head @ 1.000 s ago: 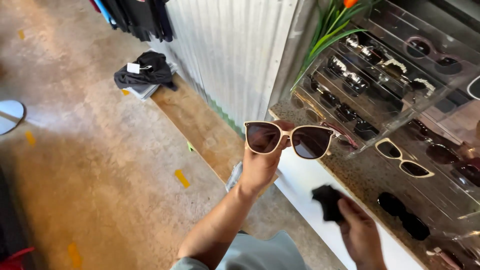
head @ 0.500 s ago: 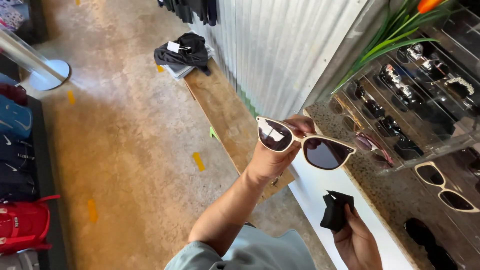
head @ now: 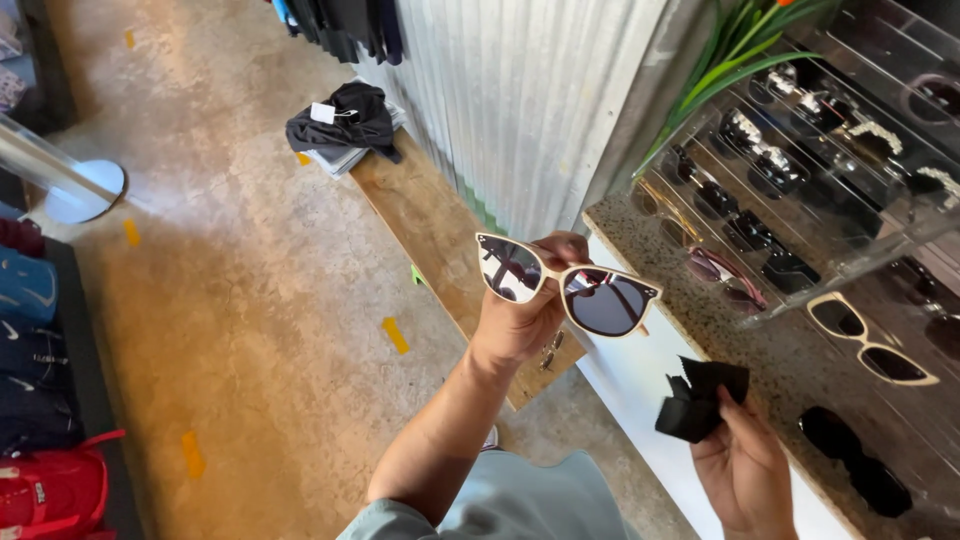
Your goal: The recorder selects several pairs of sunglasses from a display, inspects them, and cleans the lenses using a black microfiber cloth.
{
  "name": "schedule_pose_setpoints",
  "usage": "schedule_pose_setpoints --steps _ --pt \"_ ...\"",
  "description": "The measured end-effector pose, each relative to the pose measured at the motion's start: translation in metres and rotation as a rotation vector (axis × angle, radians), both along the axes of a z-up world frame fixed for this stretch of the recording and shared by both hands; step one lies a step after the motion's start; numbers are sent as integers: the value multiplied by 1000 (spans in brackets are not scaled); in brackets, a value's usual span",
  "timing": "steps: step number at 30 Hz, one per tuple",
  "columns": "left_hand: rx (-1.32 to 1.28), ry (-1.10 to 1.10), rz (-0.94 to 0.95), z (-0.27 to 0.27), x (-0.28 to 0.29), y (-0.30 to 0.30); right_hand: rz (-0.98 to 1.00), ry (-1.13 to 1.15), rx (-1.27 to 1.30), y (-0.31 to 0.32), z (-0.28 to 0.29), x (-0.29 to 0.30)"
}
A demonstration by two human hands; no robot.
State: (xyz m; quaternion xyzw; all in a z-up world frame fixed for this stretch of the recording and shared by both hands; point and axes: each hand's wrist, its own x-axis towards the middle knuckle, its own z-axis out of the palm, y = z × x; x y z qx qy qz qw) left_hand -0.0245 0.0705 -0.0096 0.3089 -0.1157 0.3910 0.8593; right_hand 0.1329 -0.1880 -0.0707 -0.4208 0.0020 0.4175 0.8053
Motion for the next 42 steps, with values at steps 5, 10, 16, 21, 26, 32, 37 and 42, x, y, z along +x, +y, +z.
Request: schedule_pose_setpoints --steps 5,10,16,21,26,32,37,42 --pt "-14 -77 -16 -3 9 -3 -92 -156 7 -10 17 8" --pt "-41 -65 -48 -6 18 -7 -166 -198 146 -12 51 4" --pt "8 -28 -67 -5 26 -16 -211 -534 255 -7 98 -1" --pt "436 298 123 9 27 -29 -188 -726 -313 -44 80 14" --pt "545 348 -1 28 42 -56 15 -1442 -366 -40 150 -7" --pt "549 446 -134 25 72 -89 -32 -1589 -695 -68 149 -13" --pt "455 486 -218 19 90 -114 -192 -1813 -849 -80 139 -21" --pt "632 443 -191 18 106 -128 -140 -1701 -989 -95 137 -16"
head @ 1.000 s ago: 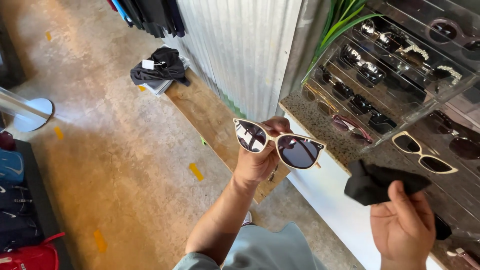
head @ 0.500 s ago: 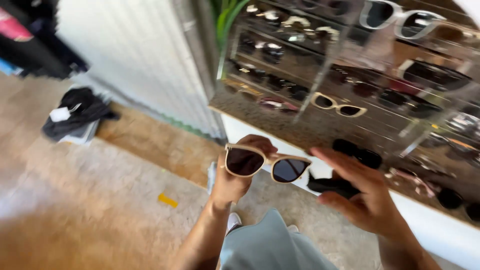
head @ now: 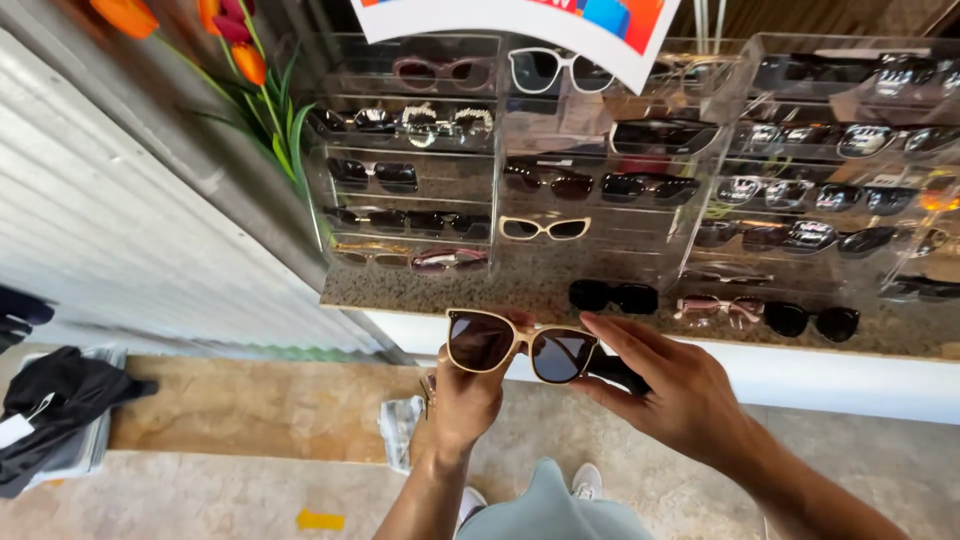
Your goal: The recorder selects several pairs of sunglasses from a display, inspects them, and cleans the lenses using a black microfiber cloth.
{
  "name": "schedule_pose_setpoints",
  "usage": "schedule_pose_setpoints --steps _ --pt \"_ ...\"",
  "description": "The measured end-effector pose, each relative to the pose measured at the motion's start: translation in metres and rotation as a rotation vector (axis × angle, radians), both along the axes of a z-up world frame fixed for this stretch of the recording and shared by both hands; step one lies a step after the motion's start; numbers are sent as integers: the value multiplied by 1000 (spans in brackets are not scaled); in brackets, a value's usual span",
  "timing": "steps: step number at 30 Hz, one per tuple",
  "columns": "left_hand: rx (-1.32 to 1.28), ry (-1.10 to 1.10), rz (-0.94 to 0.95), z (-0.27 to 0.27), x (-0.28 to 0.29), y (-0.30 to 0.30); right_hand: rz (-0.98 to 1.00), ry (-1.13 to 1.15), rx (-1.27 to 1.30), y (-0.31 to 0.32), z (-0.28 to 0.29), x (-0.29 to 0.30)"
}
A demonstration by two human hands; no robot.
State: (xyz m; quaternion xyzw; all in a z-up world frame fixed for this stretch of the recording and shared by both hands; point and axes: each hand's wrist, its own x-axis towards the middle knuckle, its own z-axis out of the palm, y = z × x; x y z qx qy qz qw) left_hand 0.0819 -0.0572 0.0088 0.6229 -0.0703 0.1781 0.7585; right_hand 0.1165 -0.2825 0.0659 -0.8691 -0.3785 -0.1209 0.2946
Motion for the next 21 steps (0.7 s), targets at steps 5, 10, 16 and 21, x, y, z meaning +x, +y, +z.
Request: schedule_pose_setpoints --steps 5,10,16,21 --pt "-80 1 -58 -6 14 -11 11 -119 40 1 8 2" --pt "-77 -36 -52 -1 19 -16 -12 -236 94 2 6 5" --pt "-72 -58 -33 4 18 -14 11 -222 -28 3 10 9" --pt "-60 -196 -69 9 11 -6 130 -352 104 5 17 10"
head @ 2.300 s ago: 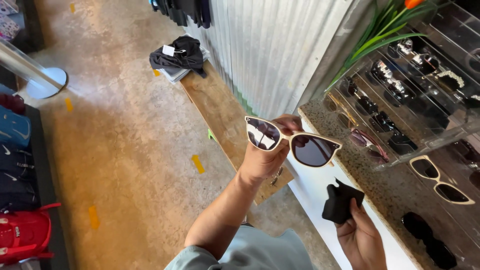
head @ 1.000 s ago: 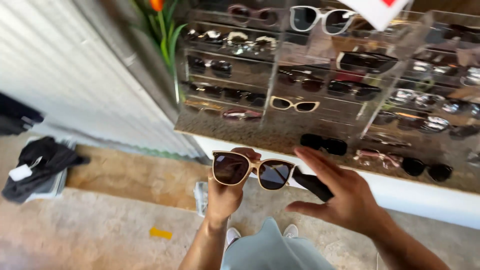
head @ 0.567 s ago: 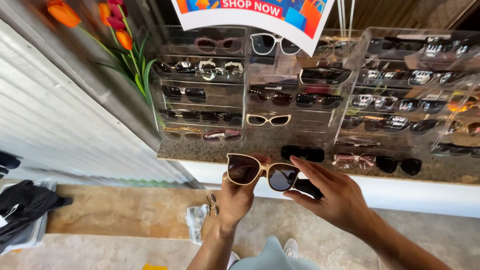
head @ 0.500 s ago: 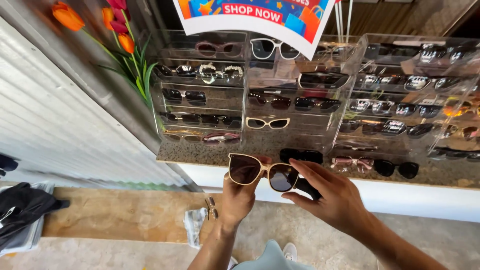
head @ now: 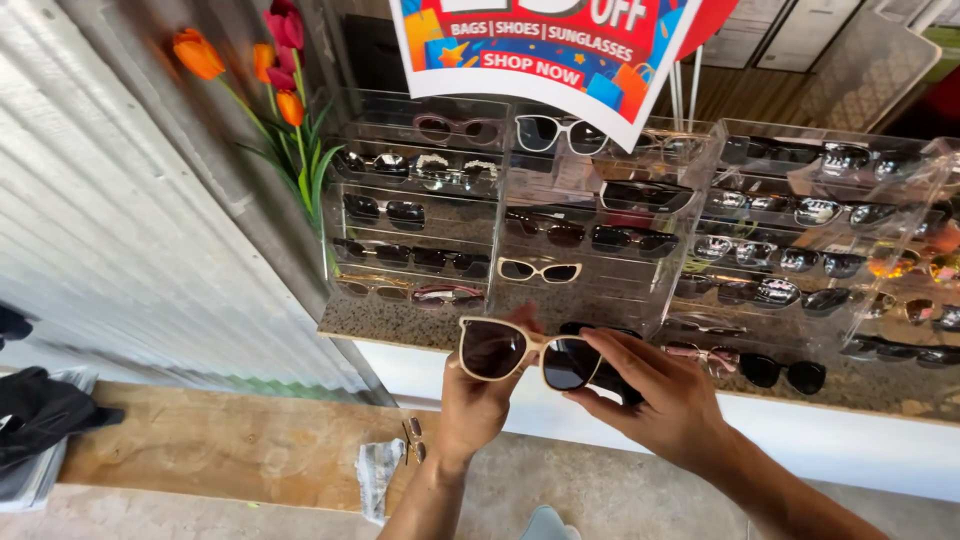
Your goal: The recorder selects several pairs of sunglasses from a display, inspects them, and cleans the lenses using a black microfiber cloth.
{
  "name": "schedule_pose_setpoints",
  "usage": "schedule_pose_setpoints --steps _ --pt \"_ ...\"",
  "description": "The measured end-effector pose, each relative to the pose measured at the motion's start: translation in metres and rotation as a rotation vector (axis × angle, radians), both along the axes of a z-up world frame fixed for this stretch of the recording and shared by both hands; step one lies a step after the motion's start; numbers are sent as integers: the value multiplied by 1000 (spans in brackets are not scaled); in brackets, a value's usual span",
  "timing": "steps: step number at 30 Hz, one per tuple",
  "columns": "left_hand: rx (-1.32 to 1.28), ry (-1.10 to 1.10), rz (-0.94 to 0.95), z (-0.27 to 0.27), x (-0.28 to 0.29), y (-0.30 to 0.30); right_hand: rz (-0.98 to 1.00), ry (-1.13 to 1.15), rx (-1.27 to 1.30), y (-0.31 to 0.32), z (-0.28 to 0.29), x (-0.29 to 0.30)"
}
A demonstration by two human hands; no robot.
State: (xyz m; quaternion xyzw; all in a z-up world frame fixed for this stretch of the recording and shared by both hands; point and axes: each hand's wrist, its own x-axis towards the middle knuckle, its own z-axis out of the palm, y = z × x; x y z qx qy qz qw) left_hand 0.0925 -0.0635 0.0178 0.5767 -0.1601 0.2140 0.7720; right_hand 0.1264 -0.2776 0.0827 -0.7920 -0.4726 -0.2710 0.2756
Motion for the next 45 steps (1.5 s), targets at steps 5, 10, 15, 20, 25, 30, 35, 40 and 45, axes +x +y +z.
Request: schedule_pose_setpoints --steps 5,10,15,20,25,30,35,40,45 --pt "-81 13 -45 -15 -4 14 -171 -175 -28 -14 5 56" --pt "-15 301 181 -60 -31 35 -423 -491 -210 -28 3 165" --pt "15 499 342 -103 -75 50 -500 -672 -317 -1 4 211" --pt "-94 607 415 -134 -113 56 -421 -505 -281 1 -13 242" --pt "-106 621 454 -164 -130 58 -427 -457 -307 2 -16 253" --pt "-179 614 472 -173 -135 59 -439 -443 -345 6 -24 263" --pt "-165 645 482 -165 -136 62 -462 -437 -344 9 -31 267" --pt "-154 656 480 -168 -139 67 -520 -404 -380 8 -42 268" --pt "-197 650 476 -171 -141 71 -545 -359 -384 11 -47 265"
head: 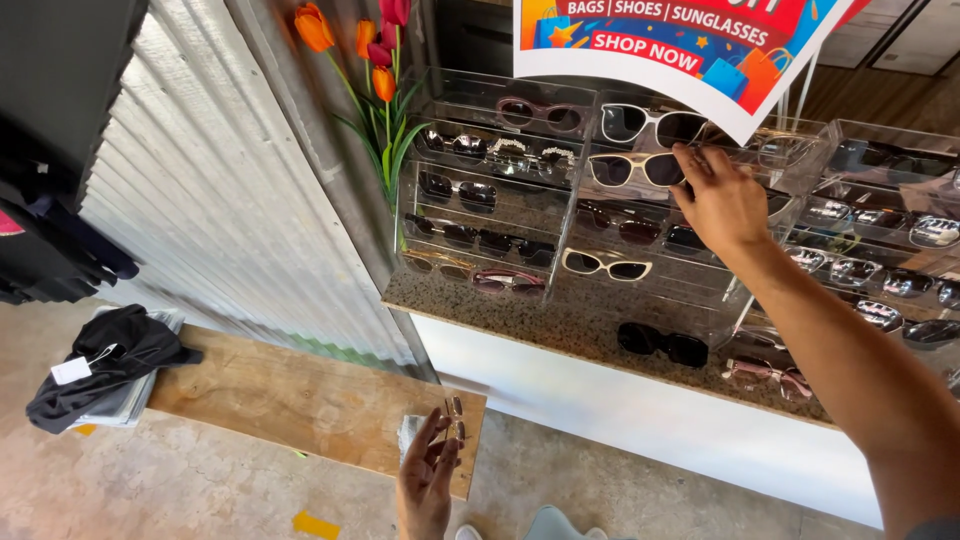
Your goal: The recorder selects several pairs of sunglasses from a display, inspects them, and cleans the lenses using a black microfiber cloth.
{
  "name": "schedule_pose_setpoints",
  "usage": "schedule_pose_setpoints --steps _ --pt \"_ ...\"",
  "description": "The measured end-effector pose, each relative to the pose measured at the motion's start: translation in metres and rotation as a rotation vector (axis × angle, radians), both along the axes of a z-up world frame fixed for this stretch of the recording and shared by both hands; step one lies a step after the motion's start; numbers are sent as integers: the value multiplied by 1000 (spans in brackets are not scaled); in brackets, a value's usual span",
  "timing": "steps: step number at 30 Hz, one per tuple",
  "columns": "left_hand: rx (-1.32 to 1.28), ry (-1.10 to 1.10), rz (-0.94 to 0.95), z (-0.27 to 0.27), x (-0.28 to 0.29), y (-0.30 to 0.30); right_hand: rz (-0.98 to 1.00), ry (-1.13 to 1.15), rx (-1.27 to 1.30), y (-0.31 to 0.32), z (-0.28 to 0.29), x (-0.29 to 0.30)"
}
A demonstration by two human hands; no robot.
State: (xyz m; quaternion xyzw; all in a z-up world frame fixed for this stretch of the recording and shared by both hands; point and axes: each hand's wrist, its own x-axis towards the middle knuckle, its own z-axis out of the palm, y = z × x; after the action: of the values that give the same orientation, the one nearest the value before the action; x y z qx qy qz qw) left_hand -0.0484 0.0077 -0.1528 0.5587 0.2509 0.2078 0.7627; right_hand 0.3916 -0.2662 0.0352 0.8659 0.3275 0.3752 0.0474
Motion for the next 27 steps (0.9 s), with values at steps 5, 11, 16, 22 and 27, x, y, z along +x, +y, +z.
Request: schedule_pose_setpoints --steps 5,11,16,22,27 --pt "-8 -56 -5 -8 1 2 6 112 94 5 4 -10" --pt "23 -2 -6 -3 2 2 50 106 186 5 -3 -13" --pt "44 4 2 -4 -1 2 81 176 382 9 -11 -8" --pt "32 29 8 -2 -2 1 178 450 878 11 -2 14" --pt "58 25 -5 -2 -5 1 277 678 1179 5 -14 42"
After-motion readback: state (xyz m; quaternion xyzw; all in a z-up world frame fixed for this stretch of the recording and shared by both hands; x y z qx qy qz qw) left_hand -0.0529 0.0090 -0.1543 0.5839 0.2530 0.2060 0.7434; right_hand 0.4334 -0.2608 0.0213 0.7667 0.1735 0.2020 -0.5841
